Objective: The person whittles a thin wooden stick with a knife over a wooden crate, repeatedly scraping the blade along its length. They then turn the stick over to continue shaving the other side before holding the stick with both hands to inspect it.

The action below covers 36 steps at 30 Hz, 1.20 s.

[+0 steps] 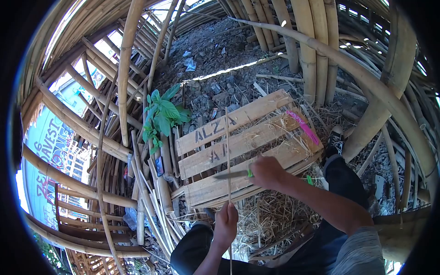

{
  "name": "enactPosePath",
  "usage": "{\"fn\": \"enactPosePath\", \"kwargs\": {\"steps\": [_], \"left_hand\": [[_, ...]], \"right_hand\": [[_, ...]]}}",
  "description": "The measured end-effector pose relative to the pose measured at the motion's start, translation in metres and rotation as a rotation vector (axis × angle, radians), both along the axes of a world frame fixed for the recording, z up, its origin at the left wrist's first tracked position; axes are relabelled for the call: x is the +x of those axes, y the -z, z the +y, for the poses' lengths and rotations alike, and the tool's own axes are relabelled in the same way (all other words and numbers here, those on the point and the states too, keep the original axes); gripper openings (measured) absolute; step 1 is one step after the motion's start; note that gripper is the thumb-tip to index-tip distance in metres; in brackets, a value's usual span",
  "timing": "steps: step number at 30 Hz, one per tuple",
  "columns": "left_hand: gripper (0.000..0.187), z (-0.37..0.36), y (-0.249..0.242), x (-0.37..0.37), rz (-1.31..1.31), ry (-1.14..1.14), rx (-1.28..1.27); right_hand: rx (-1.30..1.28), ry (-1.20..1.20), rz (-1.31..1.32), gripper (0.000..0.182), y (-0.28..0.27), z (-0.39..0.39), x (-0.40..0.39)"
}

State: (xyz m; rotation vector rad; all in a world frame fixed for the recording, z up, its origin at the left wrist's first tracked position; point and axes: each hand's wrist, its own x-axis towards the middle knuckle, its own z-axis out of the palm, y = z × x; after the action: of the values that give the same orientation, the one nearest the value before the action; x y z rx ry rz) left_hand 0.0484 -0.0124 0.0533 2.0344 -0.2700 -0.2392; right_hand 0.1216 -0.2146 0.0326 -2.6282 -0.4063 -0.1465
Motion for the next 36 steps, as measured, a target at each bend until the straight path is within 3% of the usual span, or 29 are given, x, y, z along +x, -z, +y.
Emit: {"fn": "enactPosePath", "kwargs": {"steps": [4,7,9,12,14,16,20,24,26,28,30,33,36], "left_hand": [[0.033,0.0,0.003,0.0,-0.079,0.015,0.002],[0.023,-0.002,-0.009,-0.009,-0.055,0.024,0.023],[0.023,-0.002,-0.007,-0.012,-0.066,0.04,0.021],[0.025,-0.001,0.002,-0.013,-0.055,0.051,-0.006],[0.036,0.0,0.001,-0.01,0.044,0.02,-0.092],[0.035,0.003,0.007,-0.006,0.011,0.006,-0.113],[0.03,0.003,0.0,-0.008,-0.026,-0.012,-0.004],[0.026,-0.002,-0.005,-0.019,-0.063,0.053,0.022],[0.026,-0.003,-0.004,-0.016,-0.046,0.048,0.012],[0.025,0.004,0.003,-0.01,0.012,0.021,-0.037],[0.024,0.001,-0.007,-0.008,0.011,0.007,0.018],[0.028,-0.005,-0.003,-0.013,-0.193,0.007,0.057],[0.028,-0.004,-0.007,-0.019,-0.086,0.033,0.056]], "right_hand": [[0.002,-0.152,-0.071,0.018,0.0,0.018,-0.012],[0.086,-0.047,-0.114,0.017,0.004,0.001,0.01],[0.024,0.24,-0.071,0.017,-0.004,-0.01,0.024],[-0.081,0.284,-0.169,0.018,-0.006,-0.027,0.034],[-0.027,0.274,-0.22,0.018,0.0,-0.012,0.022],[0.038,0.05,-0.117,0.017,0.0,0.008,0.004],[0.0,-0.124,-0.113,0.016,-0.004,0.031,-0.018],[-0.08,0.308,-0.219,0.017,-0.002,-0.025,0.033],[-0.122,0.268,-0.264,0.017,-0.005,-0.031,0.031],[0.027,0.171,-0.093,0.017,-0.007,-0.008,0.011],[-0.008,0.087,-0.047,0.017,-0.006,0.015,-0.006],[0.048,-0.127,-0.184,0.017,0.001,0.02,-0.008],[0.11,0.364,0.063,0.017,0.002,-0.014,0.031]]}}
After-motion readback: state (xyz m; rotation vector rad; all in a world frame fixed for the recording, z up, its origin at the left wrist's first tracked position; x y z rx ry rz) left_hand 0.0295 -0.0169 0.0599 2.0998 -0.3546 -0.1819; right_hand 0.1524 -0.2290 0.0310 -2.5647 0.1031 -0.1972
